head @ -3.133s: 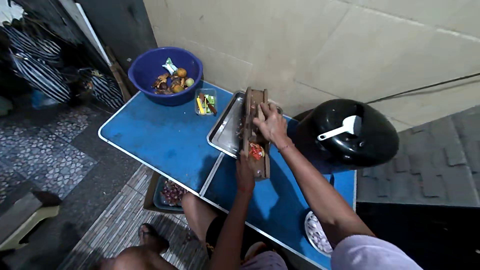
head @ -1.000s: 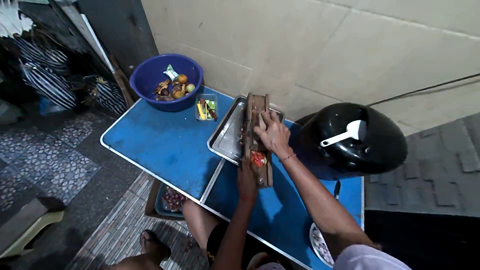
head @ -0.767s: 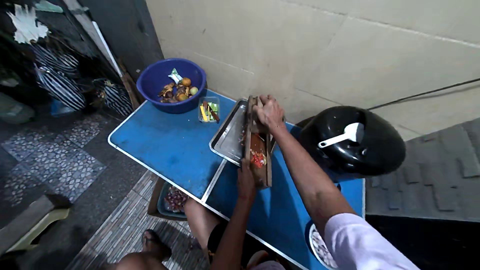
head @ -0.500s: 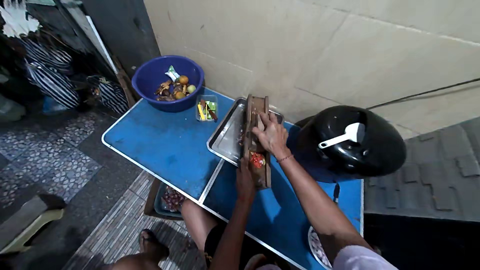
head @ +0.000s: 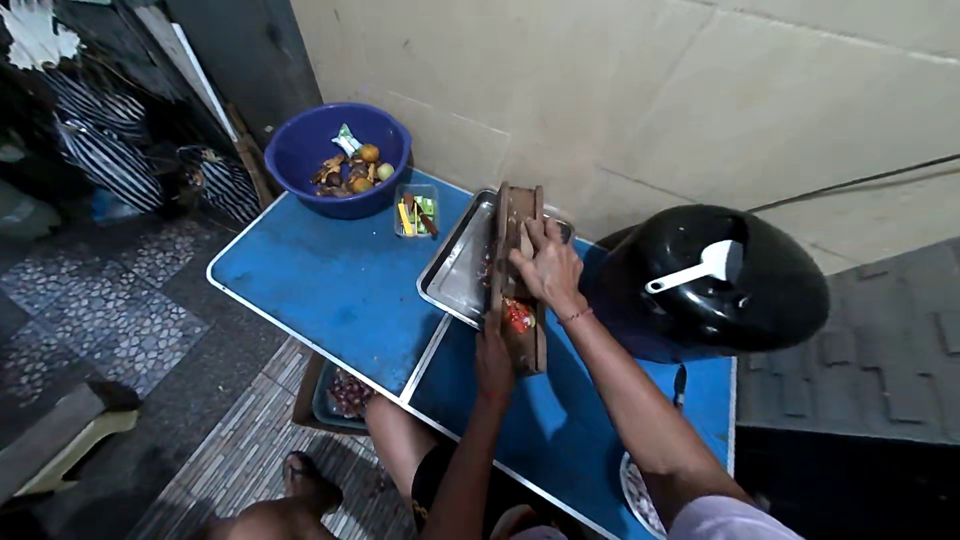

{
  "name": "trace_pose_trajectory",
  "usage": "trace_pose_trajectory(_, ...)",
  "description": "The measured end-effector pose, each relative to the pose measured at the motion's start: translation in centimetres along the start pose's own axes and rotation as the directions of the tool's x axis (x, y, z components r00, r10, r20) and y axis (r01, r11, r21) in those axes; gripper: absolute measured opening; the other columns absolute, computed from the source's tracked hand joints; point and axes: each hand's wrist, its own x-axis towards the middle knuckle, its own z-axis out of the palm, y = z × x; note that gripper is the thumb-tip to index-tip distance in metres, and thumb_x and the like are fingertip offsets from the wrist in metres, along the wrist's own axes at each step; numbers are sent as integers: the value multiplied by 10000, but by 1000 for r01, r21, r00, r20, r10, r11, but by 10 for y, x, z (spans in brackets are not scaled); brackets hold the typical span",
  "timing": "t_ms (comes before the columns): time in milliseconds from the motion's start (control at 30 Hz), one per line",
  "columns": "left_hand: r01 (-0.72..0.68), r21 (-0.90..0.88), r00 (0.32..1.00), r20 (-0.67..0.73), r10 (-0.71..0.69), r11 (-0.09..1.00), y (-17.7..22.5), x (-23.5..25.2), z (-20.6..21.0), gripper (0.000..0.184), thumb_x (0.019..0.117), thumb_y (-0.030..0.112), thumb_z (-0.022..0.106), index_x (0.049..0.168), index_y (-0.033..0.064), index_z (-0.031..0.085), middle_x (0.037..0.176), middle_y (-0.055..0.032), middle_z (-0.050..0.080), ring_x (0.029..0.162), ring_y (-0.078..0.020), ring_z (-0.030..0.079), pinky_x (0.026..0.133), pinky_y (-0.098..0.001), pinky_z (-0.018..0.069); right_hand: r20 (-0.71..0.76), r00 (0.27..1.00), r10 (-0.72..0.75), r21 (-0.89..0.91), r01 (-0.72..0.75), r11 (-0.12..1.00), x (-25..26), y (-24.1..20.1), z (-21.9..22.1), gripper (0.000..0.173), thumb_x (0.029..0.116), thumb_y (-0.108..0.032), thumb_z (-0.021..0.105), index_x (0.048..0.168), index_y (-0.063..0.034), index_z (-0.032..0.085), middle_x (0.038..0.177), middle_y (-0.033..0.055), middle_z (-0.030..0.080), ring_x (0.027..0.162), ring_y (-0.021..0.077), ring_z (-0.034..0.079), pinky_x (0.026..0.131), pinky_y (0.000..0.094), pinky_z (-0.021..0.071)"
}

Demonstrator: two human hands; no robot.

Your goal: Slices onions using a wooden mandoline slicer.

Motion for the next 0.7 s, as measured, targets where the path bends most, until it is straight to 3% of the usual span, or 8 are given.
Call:
trace_pose_trajectory(133,34,-49,998,48,-32,998,6,-5,-8,493,1100,173,399,1583,84,347,1363,-273,573,1178,-385,642,998,-499,544,-23,998,64,48,-63,997,55,0,1,561,959,-516,589,1450,-246,595,1552,155,483,1173,459,621,862,712,475)
trace_pose_trajectory(233,51,-74,997,53,-47,996,9,-1,-12,502,1104,186,399,1591,86,327,1367,-281,566,1172,-396,643,989,-514,545,-22,996,83,59,-81,995,87,-10,-2,540,973,-504,583,1431,-218,607,1503,184,512,1202,453,604,893,704,470)
trace_pose_trajectory(400,46,-46,999,23,-45,998,6,0,-5,501,1096,233,428,1562,57,377,1352,-259,590,1158,-370,658,974,-500,558,-1,1000,-10,15,10,1000,40,-1,-3,658,946,-481,642,1523,-189,519,1625,200,367,1180,504,603,874,713,479)
trace_pose_trajectory(500,34,-58,999,13,-33,998,4,-2,-4,508,1095,191,417,1577,46,350,1349,-278,583,1155,-387,655,973,-503,556,-16,999,-39,19,39,999,-1,0,-2,666,954,-467,656,1523,-150,517,1616,223,372,1096,521,619,809,715,477)
trace_pose_trajectory(567,22,-69,1000,9,-21,997,5,-1,-4,496,1097,180,408,1574,53,355,1344,-282,583,1154,-392,652,975,-498,555,-18,1000,-5,17,5,1000,8,1,-1,653,945,-495,645,1508,-180,540,1597,206,410,1102,509,617,803,726,460)
trace_pose_trajectory(633,29,-45,999,31,-28,999,4,-3,-4,494,1101,189,405,1572,47,356,1366,-282,569,1183,-385,638,996,-484,545,-9,998,54,13,-54,998,40,2,3,628,935,-538,612,1488,-245,565,1553,177,478,1151,481,619,855,731,458)
trace_pose_trajectory(700,50,-31,997,60,-48,998,7,-2,-7,500,1103,195,402,1581,61,347,1386,-277,559,1198,-382,632,1006,-488,539,-13,996,88,48,-87,995,76,1,3,585,943,-516,607,1461,-243,586,1518,170,505,1213,460,594,911,725,447)
